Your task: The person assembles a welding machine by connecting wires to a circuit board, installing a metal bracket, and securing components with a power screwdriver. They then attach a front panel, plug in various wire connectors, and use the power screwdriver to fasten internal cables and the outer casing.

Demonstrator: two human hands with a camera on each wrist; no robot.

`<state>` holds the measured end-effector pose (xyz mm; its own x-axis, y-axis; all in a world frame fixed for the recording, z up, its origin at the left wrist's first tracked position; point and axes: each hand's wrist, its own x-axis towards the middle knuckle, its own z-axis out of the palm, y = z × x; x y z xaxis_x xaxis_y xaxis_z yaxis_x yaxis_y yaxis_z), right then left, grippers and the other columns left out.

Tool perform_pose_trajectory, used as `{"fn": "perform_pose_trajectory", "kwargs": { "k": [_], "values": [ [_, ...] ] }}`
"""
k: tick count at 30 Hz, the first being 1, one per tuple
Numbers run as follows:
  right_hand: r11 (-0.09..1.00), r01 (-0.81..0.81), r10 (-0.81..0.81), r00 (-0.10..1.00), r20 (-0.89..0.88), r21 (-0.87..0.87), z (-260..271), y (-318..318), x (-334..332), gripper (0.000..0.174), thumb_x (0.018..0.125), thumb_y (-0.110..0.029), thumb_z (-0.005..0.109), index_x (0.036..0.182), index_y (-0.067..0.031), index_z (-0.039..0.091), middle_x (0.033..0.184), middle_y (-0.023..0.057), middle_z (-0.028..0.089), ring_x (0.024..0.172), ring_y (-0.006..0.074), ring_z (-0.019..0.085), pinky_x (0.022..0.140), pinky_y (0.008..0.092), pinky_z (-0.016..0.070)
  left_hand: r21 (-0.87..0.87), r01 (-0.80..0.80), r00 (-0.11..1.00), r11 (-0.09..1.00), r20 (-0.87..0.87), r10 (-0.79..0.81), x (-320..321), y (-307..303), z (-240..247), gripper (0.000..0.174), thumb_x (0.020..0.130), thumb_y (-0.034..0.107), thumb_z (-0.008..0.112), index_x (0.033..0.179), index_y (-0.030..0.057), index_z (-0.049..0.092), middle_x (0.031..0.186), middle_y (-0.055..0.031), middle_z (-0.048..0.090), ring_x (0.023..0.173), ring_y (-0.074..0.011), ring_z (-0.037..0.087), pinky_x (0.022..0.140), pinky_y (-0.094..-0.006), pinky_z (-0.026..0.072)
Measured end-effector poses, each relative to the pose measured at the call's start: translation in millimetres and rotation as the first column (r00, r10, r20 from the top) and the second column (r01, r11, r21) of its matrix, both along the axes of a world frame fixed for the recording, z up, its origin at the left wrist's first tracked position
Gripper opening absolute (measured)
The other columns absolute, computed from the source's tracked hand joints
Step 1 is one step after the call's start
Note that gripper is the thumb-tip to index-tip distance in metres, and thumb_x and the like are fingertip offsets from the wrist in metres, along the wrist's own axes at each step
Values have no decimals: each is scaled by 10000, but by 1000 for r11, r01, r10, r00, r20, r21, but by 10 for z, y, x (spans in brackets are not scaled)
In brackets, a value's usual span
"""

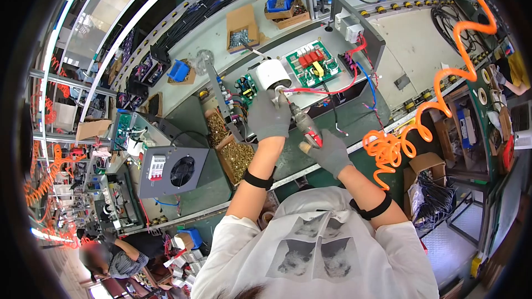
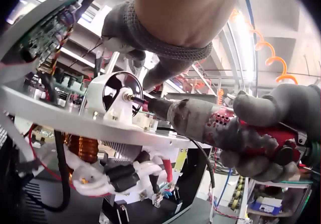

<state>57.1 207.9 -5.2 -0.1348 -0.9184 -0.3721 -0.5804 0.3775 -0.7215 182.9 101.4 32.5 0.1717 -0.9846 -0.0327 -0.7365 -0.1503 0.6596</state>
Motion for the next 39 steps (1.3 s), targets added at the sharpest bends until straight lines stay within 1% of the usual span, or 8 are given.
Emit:
{"fn": "perform_pose_trajectory", "kwargs": {
  "k": [2,7,11,14,20,22,32,39],
  "values": [
    [1000,6,-7,1000,29,17,10,20,10,632,718,-569,673,944,0,517,888,230,609,875,370,602,755,424,452,-320,309,881,896,450,-143,-51,-70,125,354,710,304,723,1002,127,629,852,-115,592,820,-294,566,742,-393,461],
    [996,-11,8,999,37,85,91,-2,19,635,723,-580,660,943,-1,522,909,233,611,886,366,601,770,411,449,-29,603,540,797,750,-381,-240,-376,93,206,711,377,688,833,212,702,905,-47,589,932,-265,541,769,-408,422],
    [993,-9,2,998,64,114,76,-17,2,645,725,-588,653,957,2,530,922,226,614,889,364,602,776,408,448,-110,715,539,690,716,-444,-118,-514,52,204,700,392,695,816,224,701,916,-38,588,939,-256,538,777,-401,413],
    [994,-12,-6,986,169,109,-34,-8,-10,669,728,-590,655,990,16,541,894,212,613,869,346,603,782,409,447,-169,578,704,798,599,-383,-59,-583,263,453,626,450,740,997,206,653,945,-53,574,1011,-275,509,883,-446,381],
    [954,-69,-122,800,587,292,123,-99,-53,649,745,-623,640,925,-4,558,682,94,558,558,179,577,483,329,473,-14,415,681,910,668,-300,-68,-792,385,853,550,538,767,1249,128,503,1219,-129,512,1203,-307,410,977,-435,352],
    [959,-19,-172,751,637,281,63,-108,-50,619,744,-627,640,886,-30,554,637,48,523,481,122,530,385,274,430,232,429,681,873,553,-481,-87,-851,433,940,529,578,760,1272,78,474,1271,-156,481,1223,-325,393,1004,-438,334],
    [936,73,-281,743,607,343,205,-171,166,479,793,-525,649,752,-61,539,604,19,519,471,117,491,389,296,400,196,479,674,855,542,-502,-6,-915,317,947,546,604,722,1285,72,460,1255,-182,464,1202,-366,382,997,-458,343],
    [935,116,-300,761,575,335,275,-198,252,451,771,-478,693,843,-50,573,634,20,526,473,104,476,417,291,378,195,497,657,845,551,-514,-19,-919,324,989,539,603,726,1316,66,435,1261,-180,464,1204,-356,382,1003,-440,338]
  ]
}}
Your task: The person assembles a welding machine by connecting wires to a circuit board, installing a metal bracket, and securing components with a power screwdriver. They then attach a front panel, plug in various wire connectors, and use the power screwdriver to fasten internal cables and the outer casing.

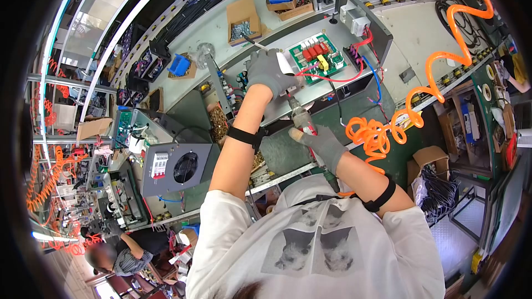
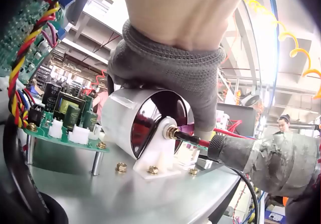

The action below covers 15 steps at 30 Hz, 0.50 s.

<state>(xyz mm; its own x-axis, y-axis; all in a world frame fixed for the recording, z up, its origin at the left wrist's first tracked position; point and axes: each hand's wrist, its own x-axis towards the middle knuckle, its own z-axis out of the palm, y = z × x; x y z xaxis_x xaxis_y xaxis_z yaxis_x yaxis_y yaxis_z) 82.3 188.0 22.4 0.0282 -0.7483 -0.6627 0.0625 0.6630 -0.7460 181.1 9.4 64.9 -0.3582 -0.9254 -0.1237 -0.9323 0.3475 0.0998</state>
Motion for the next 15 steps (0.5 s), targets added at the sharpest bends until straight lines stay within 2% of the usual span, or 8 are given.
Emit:
{"fn": "perform_pose_trajectory", "kwargs": {
  "k": [2,3,5,6,7,9,11,15],
  "values": [
    [999,13,-12,1000,9,-33,-43,19,-16,457,750,-431,723,934,-36,581,662,16,533,491,96,470,438,277,373,16,-89,993,996,-76,90,-15,60,-11,1015,531,602,732,1323,49,420,1284,-183,453,1223,-361,367,1013,-429,332],
    [999,15,-15,1000,5,-43,1,32,-41,457,750,-431,723,934,-36,581,662,16,533,491,96,470,438,277,373,-72,-152,965,986,-224,133,-14,158,-76,954,579,538,742,1322,39,410,1310,-191,437,1235,-360,361,1022,-429,322],
    [1000,-18,18,999,-38,6,85,147,-107,458,740,-395,733,980,-37,580,669,10,526,505,84,462,451,267,368,-271,-192,765,943,-644,-29,92,327,-440,778,682,355,736,1292,-6,417,1330,-191,410,1224,-302,394,1030,-385,330],
    [994,-60,59,998,-17,-86,-16,261,-182,473,728,-380,739,1001,-29,578,720,36,568,589,115,524,531,283,426,96,-269,339,958,-922,187,95,508,-503,650,735,253,685,1275,-11,436,1292,-176,445,1185,-265,436,999,-345,353],
    [994,-54,52,998,-19,-93,-36,372,-249,473,728,-380,739,1001,-29,578,720,36,568,589,115,524,531,283,426,444,-147,-157,884,-893,422,120,673,-551,528,788,150,634,1257,-15,456,1255,-161,481,1147,-227,477,969,-305,376],
    [984,-58,32,988,-152,-166,-64,624,-350,501,709,-363,752,1024,-16,576,809,64,611,709,158,572,655,316,471,762,-33,-290,647,-626,723,284,919,-656,400,818,-9,525,1216,-23,491,1149,-130,547,1052,-179,540,882,-234,421],
    [983,-123,89,968,-233,-139,-167,825,-578,527,694,-360,763,1040,-10,573,853,79,626,759,177,584,704,331,472,850,215,-238,482,-433,870,505,1194,-1174,328,862,-38,482,1190,-35,497,1125,-144,574,989,-184,573,844,-243,477],
    [976,-202,145,876,-459,-78,-161,1043,-890,575,658,-367,791,1052,-10,571,896,125,646,801,216,611,737,347,475,818,254,-221,517,-471,854,424,1599,-931,324,885,-63,450,1209,-79,447,1204,-193,536,908,-203,597,818,-283,511]
  ]
}}
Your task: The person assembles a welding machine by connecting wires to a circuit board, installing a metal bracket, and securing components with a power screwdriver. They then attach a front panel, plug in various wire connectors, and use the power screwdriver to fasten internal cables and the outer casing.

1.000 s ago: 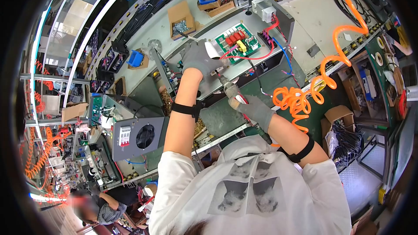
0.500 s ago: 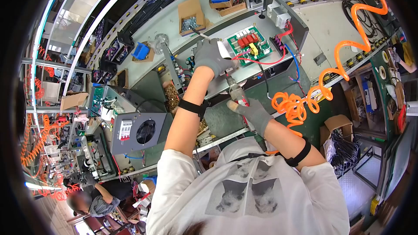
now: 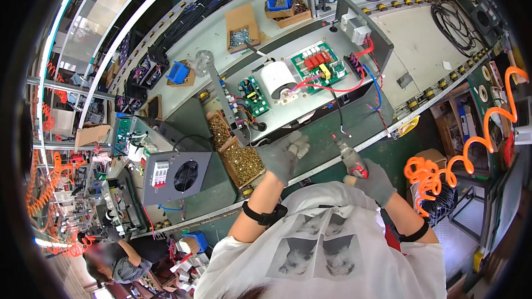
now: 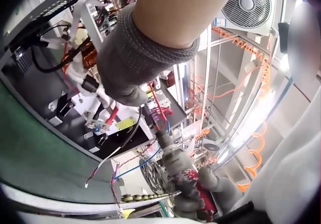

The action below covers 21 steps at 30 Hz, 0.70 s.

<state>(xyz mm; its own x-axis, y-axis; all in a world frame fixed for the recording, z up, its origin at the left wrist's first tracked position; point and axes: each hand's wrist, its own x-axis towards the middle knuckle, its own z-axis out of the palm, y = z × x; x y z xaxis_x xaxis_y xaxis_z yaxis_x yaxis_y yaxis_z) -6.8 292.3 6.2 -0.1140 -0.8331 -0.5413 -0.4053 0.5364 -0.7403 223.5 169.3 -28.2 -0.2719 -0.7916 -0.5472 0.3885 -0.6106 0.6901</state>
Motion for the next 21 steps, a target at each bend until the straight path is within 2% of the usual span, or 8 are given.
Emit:
{"fn": "perform_pose_trajectory", "kwargs": {
  "k": [2,4,6,7,10,11,14,21],
  "values": [
    [1000,25,-25,999,22,-17,143,50,-77,580,642,-402,793,1029,-29,575,908,161,647,811,274,627,730,363,473,134,2,990,991,-138,17,-71,64,63,306,926,-15,436,1228,-64,426,1223,-236,518,926,-217,604,819,-287,532],
    [994,-100,94,985,-143,-33,289,51,-117,588,633,-442,788,1012,-46,576,907,177,640,813,327,623,725,382,471,132,49,996,990,-82,-39,-124,84,46,319,946,96,483,1231,-35,425,1133,-209,570,909,-210,616,755,-245,536],
    [991,-134,133,981,-141,-3,413,51,-127,597,630,-461,784,1009,-51,575,903,180,637,816,340,621,725,389,470,95,242,954,966,-204,-219,-120,62,-3,368,939,254,529,1184,-14,465,1008,-150,612,847,-189,627,702,-209,533],
    [985,-175,175,975,-136,16,452,53,-120,606,627,-480,780,1005,-55,574,900,183,635,819,354,618,725,396,469,92,206,975,974,-105,-196,-206,80,57,434,907,368,558,1128,-2,503,907,-92,614,746,-149,613,631,-194,510],
    [979,-205,205,967,-152,16,508,55,-101,616,633,-494,771,1006,-49,567,892,184,632,823,354,617,727,395,470,6,197,972,980,-131,-195,-254,65,-2,413,904,361,571,1094,-3,526,874,-75,607,671,-113,559,559,-184,462],
    [979,-204,204,967,-155,17,505,53,-101,616,633,-494,771,1006,-49,567,892,184,632,823,354,617,727,395,470,-1,184,979,983,-85,-184,-292,63,1,429,905,389,565,1061,-11,542,786,-35,574,581,-77,463,487,-186,361],
    [974,-225,225,963,-147,20,500,39,-101,628,643,-512,756,1011,-43,560,902,190,627,840,358,613,738,397,467,-137,259,960,956,-74,-271,-267,65,26,462,912,434,537,1024,-13,558,677,0,512,527,-60,383,467,-193,281],
    [948,-307,314,942,-117,80,526,-22,-125,653,658,-543,734,1038,-45,549,947,190,625,878,361,609,763,400,466,-181,325,946,928,49,-322,-262,-9,130,449,940,436,486,964,-2,583,581,19,439,492,-61,331,461,-210,234]
  ]
}}
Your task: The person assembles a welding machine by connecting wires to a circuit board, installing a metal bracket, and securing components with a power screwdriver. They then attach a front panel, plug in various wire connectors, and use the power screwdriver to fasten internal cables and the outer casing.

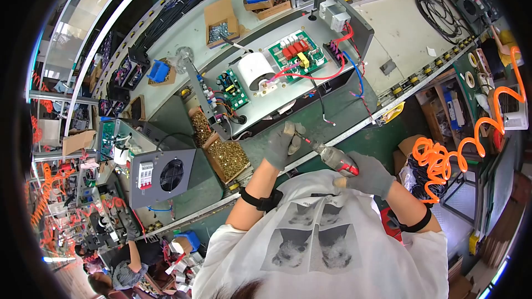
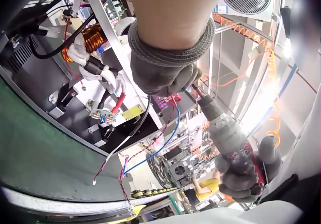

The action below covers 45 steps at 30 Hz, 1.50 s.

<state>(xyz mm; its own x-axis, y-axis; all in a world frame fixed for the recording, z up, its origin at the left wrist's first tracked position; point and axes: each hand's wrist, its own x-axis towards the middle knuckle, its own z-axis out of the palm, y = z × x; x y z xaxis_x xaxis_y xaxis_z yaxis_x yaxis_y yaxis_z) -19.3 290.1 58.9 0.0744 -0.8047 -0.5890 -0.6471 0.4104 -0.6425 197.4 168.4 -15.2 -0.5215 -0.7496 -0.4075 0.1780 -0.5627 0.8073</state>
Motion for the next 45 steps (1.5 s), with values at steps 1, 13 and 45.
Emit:
{"fn": "perform_pose_trajectory", "kwargs": {
  "k": [1,13,45],
  "values": [
    [1000,-12,12,1000,-1,24,6,-21,-16,657,661,-546,731,1047,-47,546,951,187,626,881,359,611,763,401,467,-35,20,1000,999,-1,-20,11,-14,-21,438,947,423,477,946,0,589,584,20,438,497,-60,327,466,-211,241],
    [977,-182,204,948,-246,106,340,-175,-52,768,624,-616,713,1128,-68,521,917,189,631,878,360,618,749,418,478,-339,312,950,888,140,-280,31,-214,131,220,947,200,448,1025,25,556,739,7,505,630,-90,430,592,-239,383],
    [828,484,-420,870,259,-284,-193,624,-1626,613,595,-324,826,1036,10,564,824,130,615,721,181,565,699,335,466,-310,269,768,912,640,-9,-1468,116,-620,397,886,399,530,1036,37,592,807,-140,601,728,-256,574,682,-370,448]
  ]
}}
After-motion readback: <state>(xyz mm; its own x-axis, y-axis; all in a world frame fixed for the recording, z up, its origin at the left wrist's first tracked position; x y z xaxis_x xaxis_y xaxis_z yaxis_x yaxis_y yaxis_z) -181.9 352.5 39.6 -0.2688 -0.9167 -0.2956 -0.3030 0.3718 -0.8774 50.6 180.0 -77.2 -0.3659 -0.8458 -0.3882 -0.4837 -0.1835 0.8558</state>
